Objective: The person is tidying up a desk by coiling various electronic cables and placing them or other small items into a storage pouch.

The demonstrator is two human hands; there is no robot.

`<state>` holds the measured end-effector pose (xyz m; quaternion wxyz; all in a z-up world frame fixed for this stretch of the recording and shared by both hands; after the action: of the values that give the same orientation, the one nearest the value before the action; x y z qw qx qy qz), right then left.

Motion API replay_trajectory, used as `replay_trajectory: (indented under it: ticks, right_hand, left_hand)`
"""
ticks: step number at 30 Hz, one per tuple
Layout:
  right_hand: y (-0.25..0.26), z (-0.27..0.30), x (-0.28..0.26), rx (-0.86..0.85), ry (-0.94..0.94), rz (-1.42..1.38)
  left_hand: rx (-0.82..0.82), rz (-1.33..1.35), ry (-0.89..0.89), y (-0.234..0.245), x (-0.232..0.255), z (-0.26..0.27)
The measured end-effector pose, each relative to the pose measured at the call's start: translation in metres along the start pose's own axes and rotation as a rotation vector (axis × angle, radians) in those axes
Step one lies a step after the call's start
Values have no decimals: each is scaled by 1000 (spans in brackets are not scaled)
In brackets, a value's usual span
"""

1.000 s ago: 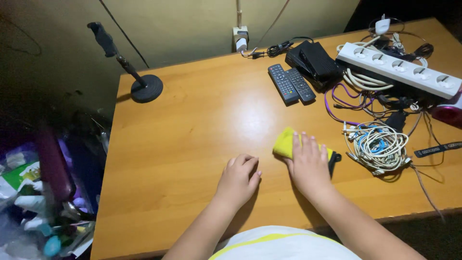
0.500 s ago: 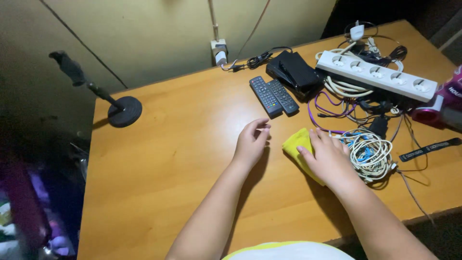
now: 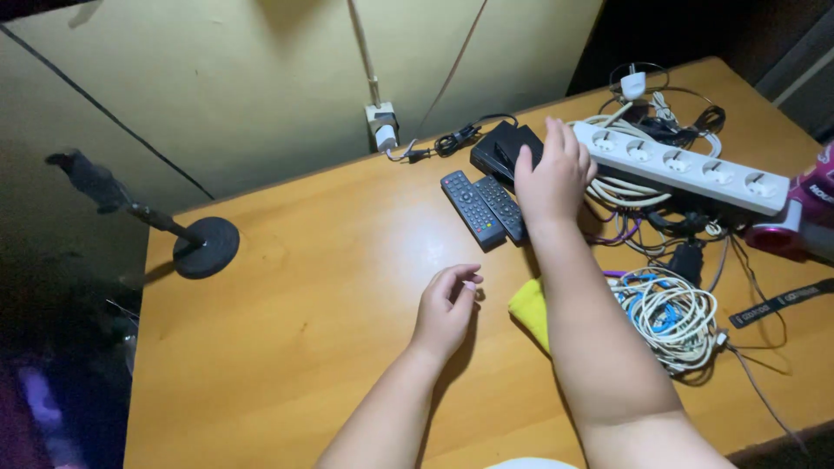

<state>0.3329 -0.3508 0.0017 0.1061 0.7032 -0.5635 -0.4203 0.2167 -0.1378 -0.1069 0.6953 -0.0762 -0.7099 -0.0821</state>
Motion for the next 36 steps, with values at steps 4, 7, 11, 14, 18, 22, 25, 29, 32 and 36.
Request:
replay_trajectory:
  ticks: [4,7,11,14,18,22,25,29,32,36]
  right_hand:
    - [-20,14,5,-38,9,167]
    - [-28,13,12,-193,-84,191]
    - [-33,11,20,-216,-68,232]
    - [-31,13,20,-164,-10,195]
    - [-12,13,-12,-73,168,72]
    - [-1,27,-72,-205,311,-114]
    - [-4,56,-126,-506,590,-342]
    - [-1,82,-162,-646,685,-420]
    - [5,90,-178,-680,710,-486]
    - [17,95,-192,-687,705,-505]
  left_hand:
    - [4,-3,4,-1,0,-5]
    - [21,-66,-94,-3,14,-6]
    - [15,-176,-103,-4,24,-6]
    - [23,-113,-58,-2,17,-6]
    - [27,217,118,0,-12,-11]
    - [118,442,150,40,-27,-31]
    - [271,447,101,97,-24,-45]
    - [312,663,68,132,-35,-58]
    - [241,639,123,131,-42,-59]
    - [89,784,258,118,-41,-54]
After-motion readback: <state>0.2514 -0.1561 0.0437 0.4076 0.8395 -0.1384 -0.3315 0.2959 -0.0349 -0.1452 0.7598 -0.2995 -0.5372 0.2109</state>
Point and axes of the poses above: each hand's wrist, its own z-axis away from the middle knuckle, its own y-axis out of the back of the hand, x = y × z, the point moved 8 cm from there along -z, towards the middle knuckle, and after that the axes turned 6 degrees about -z, right-handed, at the moved point
